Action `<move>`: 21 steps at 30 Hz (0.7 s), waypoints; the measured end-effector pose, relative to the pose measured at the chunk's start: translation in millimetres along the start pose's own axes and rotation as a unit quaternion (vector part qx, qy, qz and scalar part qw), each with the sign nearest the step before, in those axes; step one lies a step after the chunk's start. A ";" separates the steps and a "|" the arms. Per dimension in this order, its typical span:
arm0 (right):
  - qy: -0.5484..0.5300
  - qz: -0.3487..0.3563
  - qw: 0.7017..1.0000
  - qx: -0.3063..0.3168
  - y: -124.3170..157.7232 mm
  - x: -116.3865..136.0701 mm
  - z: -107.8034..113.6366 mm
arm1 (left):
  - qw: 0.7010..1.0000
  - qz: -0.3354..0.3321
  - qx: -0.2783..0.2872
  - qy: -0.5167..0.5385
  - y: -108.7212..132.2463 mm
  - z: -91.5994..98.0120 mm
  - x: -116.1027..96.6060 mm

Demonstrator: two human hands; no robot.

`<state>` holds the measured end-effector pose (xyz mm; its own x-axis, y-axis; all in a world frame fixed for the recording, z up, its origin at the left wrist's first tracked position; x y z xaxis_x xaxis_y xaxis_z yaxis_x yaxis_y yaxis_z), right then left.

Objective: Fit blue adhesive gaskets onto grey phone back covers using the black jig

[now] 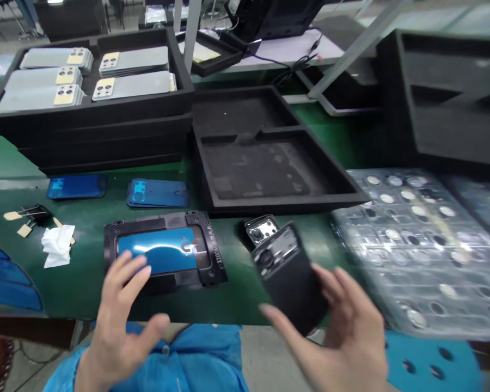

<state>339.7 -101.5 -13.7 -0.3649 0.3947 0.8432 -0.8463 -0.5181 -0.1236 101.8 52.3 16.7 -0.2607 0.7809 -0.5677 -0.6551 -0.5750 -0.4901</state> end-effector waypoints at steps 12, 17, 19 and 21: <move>-0.300 -0.009 0.911 0.283 44.6 43.9 -43.4 | 0.845 0.434 -0.201 0.239 -19.9 -8.3 -48.6; -0.404 -0.190 0.712 0.542 31.8 45.0 -41.3 | 0.833 0.417 -0.206 0.298 -10.8 -2.6 -38.2; -0.452 -0.244 0.633 0.579 36.9 43.1 -51.1 | 0.825 0.418 -0.207 0.319 -10.1 -4.9 -39.2; -0.480 -0.308 0.562 0.599 47.4 39.9 -63.9 | 0.823 0.420 -0.199 0.328 -11.3 -7.5 -40.7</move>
<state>260.3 -61.8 -19.4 0.7188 0.4854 0.4977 0.3803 -0.8738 0.3030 125.1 25.2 40.3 0.0216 -0.1570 -0.9874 -0.1219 -0.9806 0.1533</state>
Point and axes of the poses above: each hand's wrist, its own y-axis away from the middle knuckle, its own z-axis out of the back of the hand, x = y × z, the point moved 1 cm from there along -y, towards the middle knuckle, and after that the axes turned 10 degrees about -z, right-handed, at the moved point
